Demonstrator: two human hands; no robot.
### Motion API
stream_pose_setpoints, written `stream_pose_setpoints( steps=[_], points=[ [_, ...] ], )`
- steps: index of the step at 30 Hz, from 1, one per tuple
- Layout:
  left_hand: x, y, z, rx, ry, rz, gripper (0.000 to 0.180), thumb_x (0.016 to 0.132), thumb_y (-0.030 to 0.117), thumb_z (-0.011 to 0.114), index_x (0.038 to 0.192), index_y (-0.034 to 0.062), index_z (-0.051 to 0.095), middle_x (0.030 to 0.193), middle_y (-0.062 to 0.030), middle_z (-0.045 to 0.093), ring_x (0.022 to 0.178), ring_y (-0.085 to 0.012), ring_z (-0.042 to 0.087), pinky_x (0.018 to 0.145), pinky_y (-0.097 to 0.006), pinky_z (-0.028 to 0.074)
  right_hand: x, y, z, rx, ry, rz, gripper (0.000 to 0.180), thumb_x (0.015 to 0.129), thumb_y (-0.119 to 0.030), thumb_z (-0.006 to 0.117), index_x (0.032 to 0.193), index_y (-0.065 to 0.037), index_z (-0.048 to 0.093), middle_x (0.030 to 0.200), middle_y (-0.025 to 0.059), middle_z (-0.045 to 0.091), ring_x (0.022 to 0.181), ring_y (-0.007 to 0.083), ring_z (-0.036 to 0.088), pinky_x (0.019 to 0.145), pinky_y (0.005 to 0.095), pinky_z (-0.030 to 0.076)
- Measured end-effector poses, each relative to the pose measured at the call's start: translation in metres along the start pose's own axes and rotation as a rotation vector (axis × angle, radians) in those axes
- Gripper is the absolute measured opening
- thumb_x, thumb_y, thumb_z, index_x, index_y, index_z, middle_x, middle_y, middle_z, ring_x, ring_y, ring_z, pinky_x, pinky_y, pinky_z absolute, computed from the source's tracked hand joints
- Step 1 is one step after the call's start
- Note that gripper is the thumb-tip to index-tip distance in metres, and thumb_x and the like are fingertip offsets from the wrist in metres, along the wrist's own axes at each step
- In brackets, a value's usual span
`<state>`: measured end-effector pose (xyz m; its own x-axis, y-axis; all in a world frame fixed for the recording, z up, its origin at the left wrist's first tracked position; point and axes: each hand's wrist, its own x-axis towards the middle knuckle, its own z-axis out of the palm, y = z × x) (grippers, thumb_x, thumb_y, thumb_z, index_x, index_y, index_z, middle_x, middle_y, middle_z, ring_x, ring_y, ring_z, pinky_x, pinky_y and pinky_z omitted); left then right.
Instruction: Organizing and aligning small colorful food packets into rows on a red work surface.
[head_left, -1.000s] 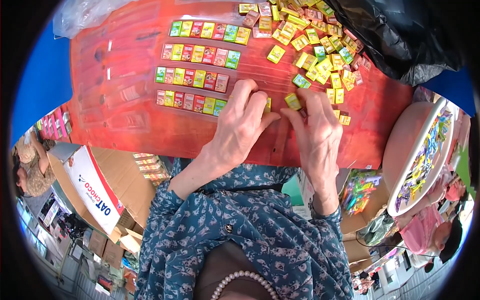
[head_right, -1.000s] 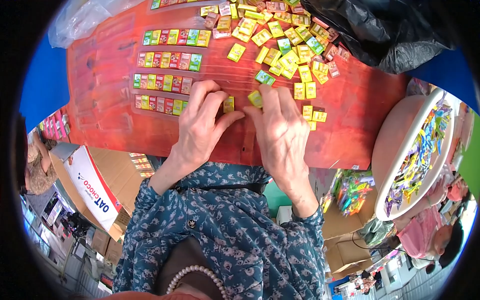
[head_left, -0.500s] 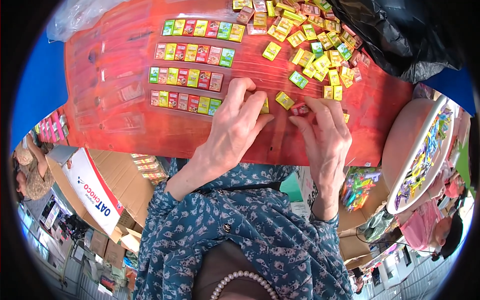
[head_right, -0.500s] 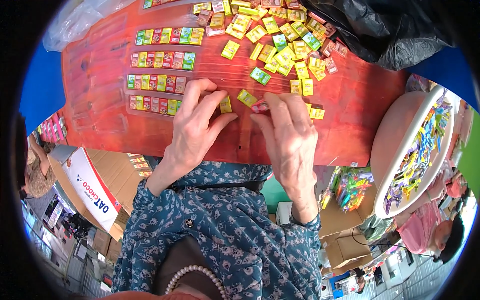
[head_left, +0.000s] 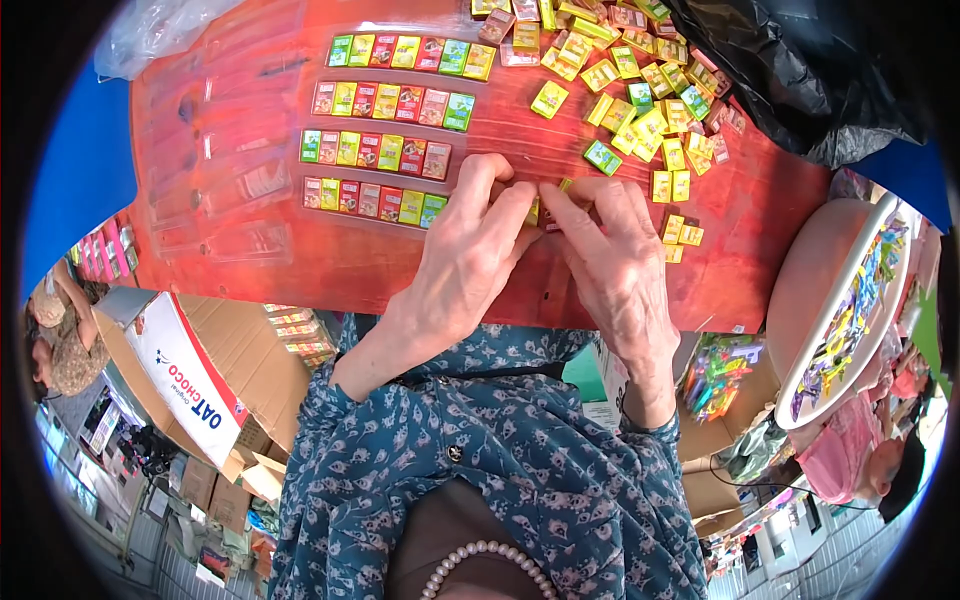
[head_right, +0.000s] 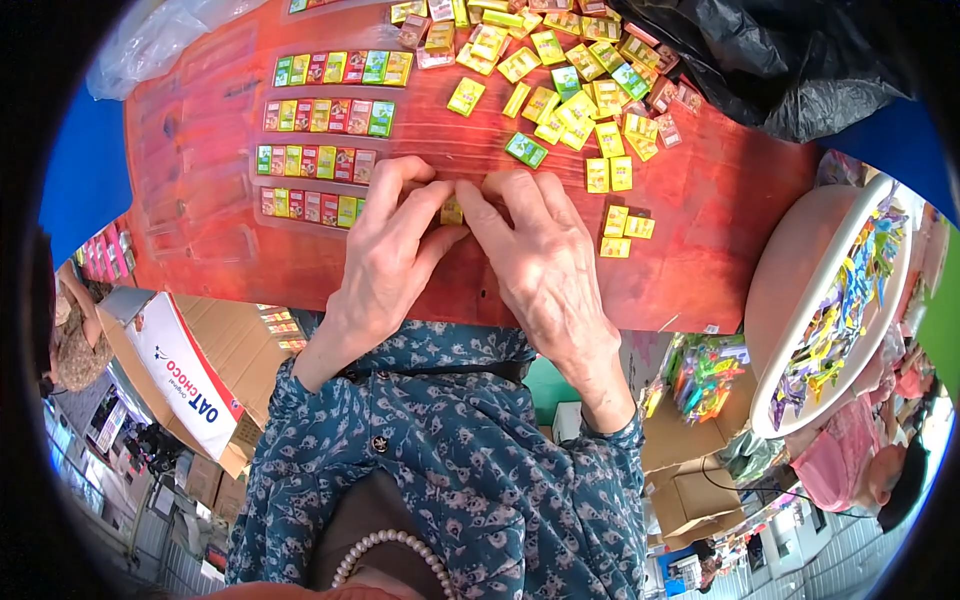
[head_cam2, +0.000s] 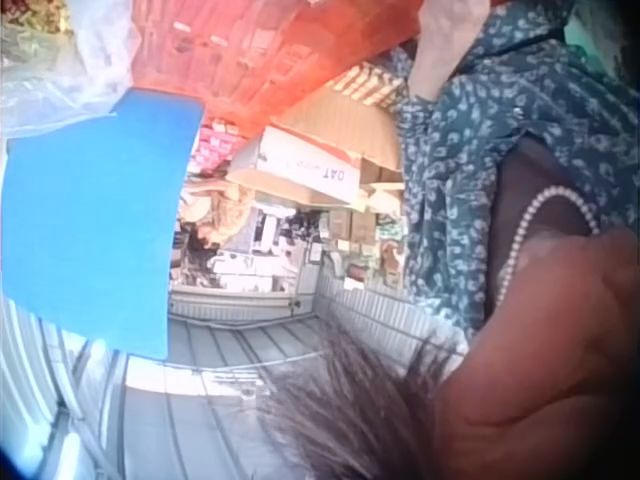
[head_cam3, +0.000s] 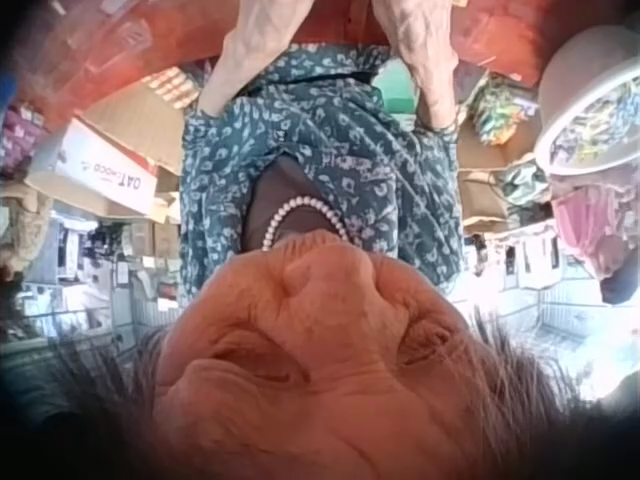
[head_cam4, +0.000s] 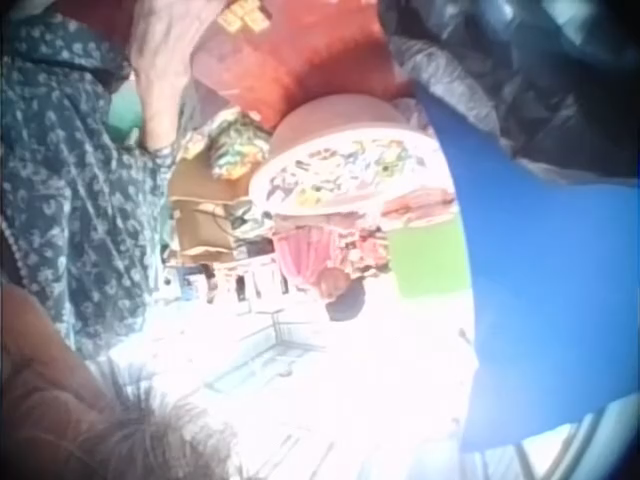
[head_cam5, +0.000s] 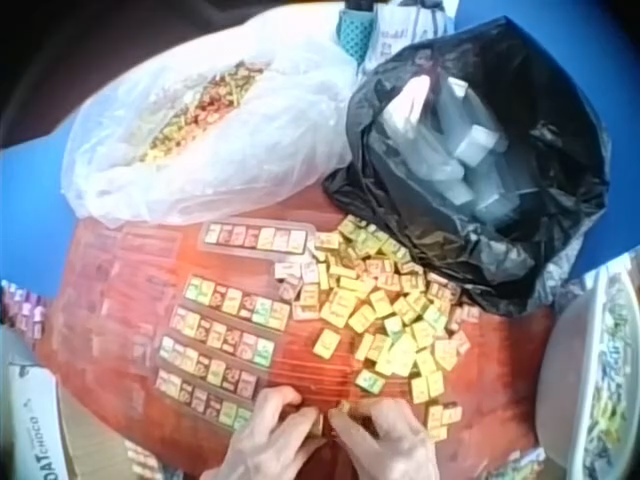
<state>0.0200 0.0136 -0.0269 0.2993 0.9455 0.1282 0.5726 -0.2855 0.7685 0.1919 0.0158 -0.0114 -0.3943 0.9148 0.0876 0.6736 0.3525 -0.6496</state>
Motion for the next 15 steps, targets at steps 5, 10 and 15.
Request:
stream_pose_setpoints(
  steps=[5,10,15],
  points=[
    [0.001,0.005,-0.001,0.001,-0.008,-0.023,0.05,0.066,-0.008,0.076,0.113,-0.0027,0.059,0.111,-0.0163,0.048,0.089,-0.0308,0.061,0.072,-0.04,0.052,0.001,0.003,-0.01,-0.002,0.075,0.087,0.043,0.075,0.004,0.065,0.118,-0.001,0.065,0.106,0.0135,0.06,0.092,0.0316,0.06,0.075,0.0397,0.053],
    [-0.001,0.001,0.011,0.116,0.017,0.127,0.046,0.069,0.001,0.075,0.113,0.0002,0.064,0.108,-0.0151,0.052,0.086,-0.0284,0.059,0.069,-0.036,0.052,-0.008,0.001,-0.001,-0.1,0.092,0.163,0.032,0.077,0.004,0.071,0.109,-0.002,0.068,0.096,0.0118,0.063,0.085,0.03,0.064,0.07,0.0384,0.054],
    [-0.001,-0.003,0.015,0.182,0.045,0.174,0.039,0.072,0.002,0.07,0.111,-0.0019,0.065,0.105,-0.0144,0.053,0.085,-0.0291,0.06,0.065,-0.034,0.052,-0.014,-0.008,0.005,-0.091,0.182,0.281,0.026,0.08,0.003,0.071,0.106,0.0,0.067,0.091,0.014,0.063,0.08,0.0321,0.064,0.067,0.039,0.053]
  ],
)
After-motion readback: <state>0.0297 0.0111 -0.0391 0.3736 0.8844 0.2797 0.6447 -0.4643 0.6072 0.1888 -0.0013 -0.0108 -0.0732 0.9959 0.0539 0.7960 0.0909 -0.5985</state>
